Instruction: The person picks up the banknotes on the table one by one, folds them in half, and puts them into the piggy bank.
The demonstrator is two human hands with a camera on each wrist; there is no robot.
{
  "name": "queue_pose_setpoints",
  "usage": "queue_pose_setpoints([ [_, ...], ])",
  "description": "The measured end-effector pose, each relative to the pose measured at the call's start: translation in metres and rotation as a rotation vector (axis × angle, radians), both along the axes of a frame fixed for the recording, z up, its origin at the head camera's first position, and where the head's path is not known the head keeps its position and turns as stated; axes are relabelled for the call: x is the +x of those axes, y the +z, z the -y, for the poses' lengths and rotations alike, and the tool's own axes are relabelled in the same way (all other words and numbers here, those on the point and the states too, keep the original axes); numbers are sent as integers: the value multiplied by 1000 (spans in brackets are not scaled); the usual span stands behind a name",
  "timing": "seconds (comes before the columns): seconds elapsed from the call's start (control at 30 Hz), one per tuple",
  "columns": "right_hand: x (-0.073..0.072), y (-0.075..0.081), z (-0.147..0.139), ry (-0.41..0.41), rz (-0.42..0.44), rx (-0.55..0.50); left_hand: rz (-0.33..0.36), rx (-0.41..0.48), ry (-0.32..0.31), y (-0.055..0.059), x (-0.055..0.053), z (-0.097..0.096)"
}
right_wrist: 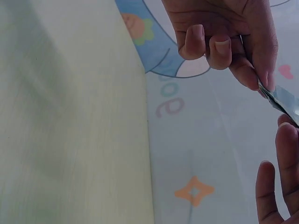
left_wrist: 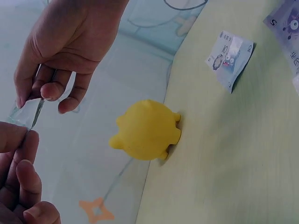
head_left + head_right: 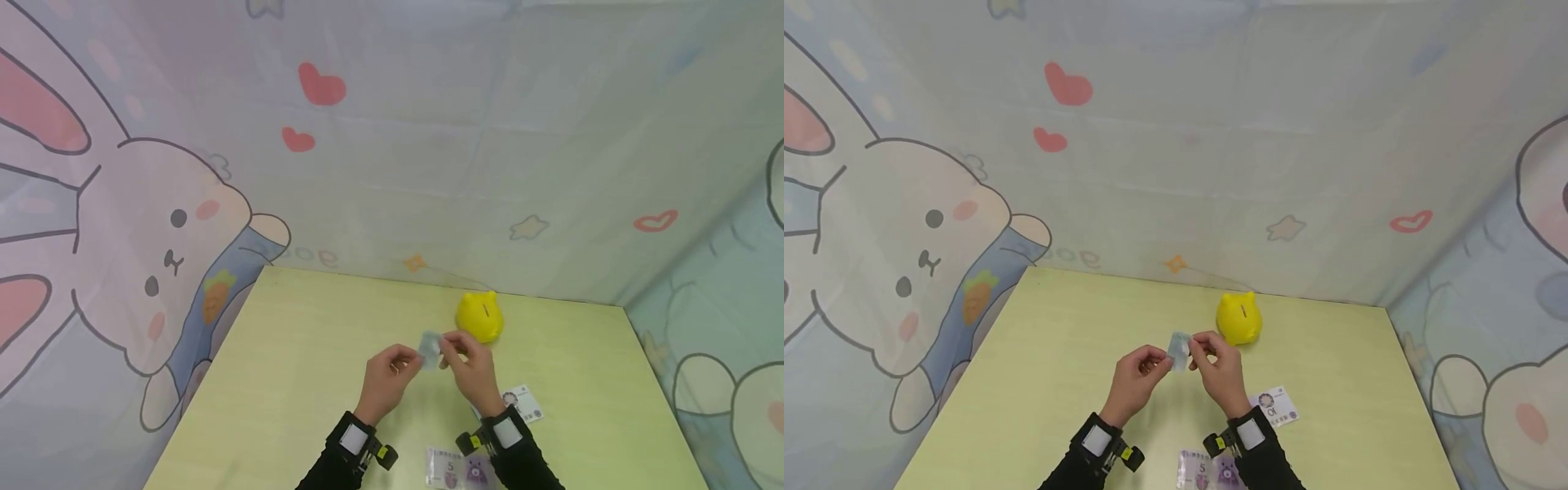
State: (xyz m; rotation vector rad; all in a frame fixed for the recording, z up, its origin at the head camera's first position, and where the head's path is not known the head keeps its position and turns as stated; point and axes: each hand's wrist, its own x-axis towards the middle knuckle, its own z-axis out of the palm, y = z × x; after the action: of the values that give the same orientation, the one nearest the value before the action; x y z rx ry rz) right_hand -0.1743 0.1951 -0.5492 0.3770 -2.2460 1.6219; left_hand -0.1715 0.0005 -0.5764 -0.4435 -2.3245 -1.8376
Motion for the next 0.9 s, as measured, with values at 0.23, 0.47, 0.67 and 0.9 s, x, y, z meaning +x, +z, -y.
queue_pose_setpoints([
  [0.23,2,-2,4,-3,24,-30,-3,59,54,0,5,-1],
  [0.47,9,-6,12,-12,60,-76,-59,164,131,1,8,-6],
  [0.67,10,-7,15,-37,88,-61,-167,128,213,2,12,-11],
  [0.9,6,-8,15,-53,88,-51,-461,-153,321,-2,8,-14],
])
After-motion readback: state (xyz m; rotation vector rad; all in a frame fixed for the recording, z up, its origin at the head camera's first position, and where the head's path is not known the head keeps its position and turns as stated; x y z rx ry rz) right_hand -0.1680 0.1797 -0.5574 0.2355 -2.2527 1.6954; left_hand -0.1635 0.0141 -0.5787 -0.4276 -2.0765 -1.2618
